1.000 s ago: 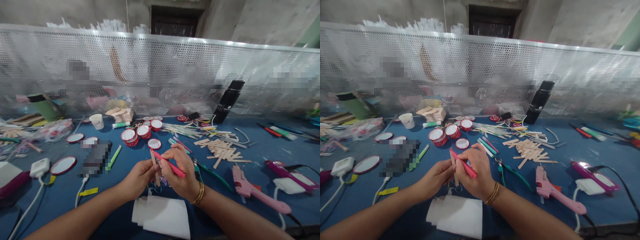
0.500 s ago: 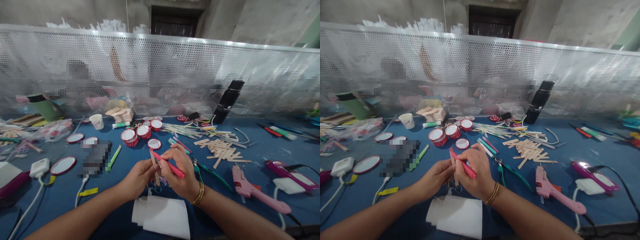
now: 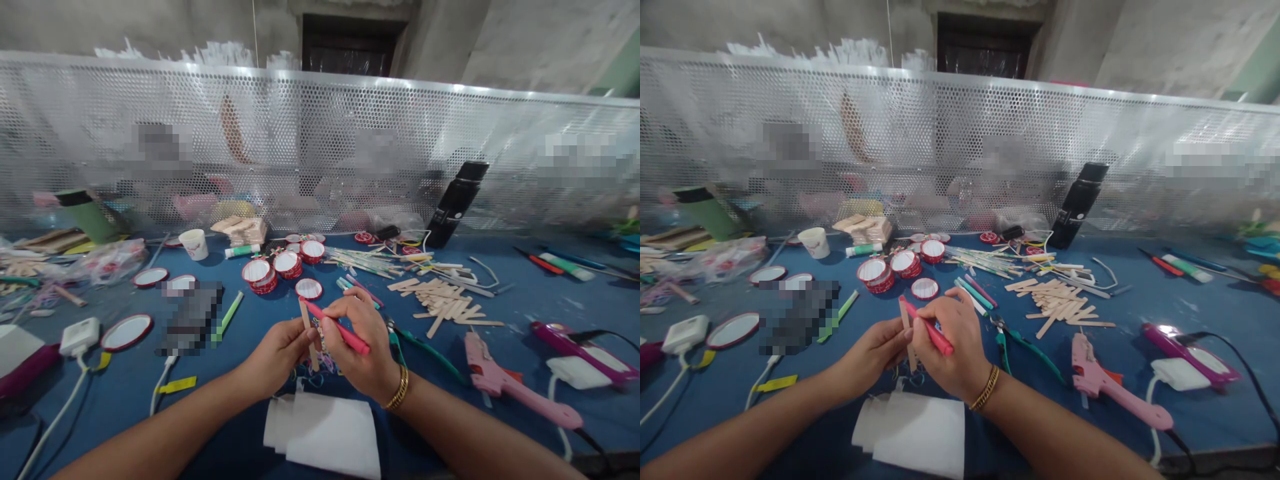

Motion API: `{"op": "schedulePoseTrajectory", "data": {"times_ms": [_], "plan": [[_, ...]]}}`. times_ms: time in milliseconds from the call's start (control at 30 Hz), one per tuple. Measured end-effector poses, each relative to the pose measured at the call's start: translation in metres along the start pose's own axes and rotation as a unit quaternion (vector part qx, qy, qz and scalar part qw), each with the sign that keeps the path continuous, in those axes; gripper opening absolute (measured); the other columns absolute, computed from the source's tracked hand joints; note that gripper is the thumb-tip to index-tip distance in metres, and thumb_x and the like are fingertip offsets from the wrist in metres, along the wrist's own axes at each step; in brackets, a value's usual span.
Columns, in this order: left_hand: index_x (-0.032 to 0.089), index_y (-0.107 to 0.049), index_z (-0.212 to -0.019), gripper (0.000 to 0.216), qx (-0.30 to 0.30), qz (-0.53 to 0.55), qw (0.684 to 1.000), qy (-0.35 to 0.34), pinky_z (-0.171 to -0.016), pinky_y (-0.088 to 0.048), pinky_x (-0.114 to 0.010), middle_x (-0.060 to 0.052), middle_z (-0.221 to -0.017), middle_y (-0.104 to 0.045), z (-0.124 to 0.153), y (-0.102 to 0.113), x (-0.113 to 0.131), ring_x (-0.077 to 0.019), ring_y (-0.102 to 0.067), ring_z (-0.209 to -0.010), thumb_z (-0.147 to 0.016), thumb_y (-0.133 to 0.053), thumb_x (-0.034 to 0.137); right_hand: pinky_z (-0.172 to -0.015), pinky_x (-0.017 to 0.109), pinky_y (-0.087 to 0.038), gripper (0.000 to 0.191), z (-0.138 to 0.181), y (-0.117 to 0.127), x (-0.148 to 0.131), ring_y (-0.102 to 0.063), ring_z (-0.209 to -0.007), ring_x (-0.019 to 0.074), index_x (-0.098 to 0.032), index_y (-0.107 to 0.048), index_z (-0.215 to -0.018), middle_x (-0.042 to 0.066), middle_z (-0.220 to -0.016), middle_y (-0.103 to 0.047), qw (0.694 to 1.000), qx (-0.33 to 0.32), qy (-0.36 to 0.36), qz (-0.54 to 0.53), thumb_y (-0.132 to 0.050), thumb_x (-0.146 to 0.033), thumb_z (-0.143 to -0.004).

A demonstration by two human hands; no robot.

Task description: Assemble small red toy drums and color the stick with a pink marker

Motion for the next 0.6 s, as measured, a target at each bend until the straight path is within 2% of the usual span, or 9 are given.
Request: {"op": "schedulePoseTrajectory", "data": {"times_ms": [367,600], "plan": [[0.017,-0.053,-0.071,0.049,0.011,-0.007,1.0,0.015,-0.044,-0.02,-0.023,0.007,-0.052,-0.038,0.0001,0.0041,-0.0039,-0.0074,-0.028,-0.046,-0.081,-0.057,0.064,-0.089,0.043,-0.042,0.007,-0.005,0.0022,0.0026,-0.06,-0.069,0.0152,-0.021,-0.055,-0.082,-0.001,-0.075,-0.065,1.0,0.013,-0.015,0.01,-0.055,-0.015,-0.085],[0.017,-0.052,-0.07,0.049,0.006,-0.009,1.0,-0.002,-0.045,-0.021,-0.023,0.007,-0.054,-0.038,-0.001,0.0024,-0.0007,-0.0071,-0.027,-0.047,-0.081,-0.056,0.064,-0.092,0.044,-0.042,0.007,-0.0046,0.0045,-0.0006,-0.061,-0.069,0.0152,-0.022,-0.056,-0.084,-0.002,-0.075,-0.065,0.999,0.028,-0.001,0.014,-0.056,-0.014,-0.084]]}}
Point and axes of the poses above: each hand's wrist, its own z-axis away from the middle knuckle, its own y-axis out of the back of the hand, x = y × z, the point moved 6 cm from there along -z, towards the middle knuckle
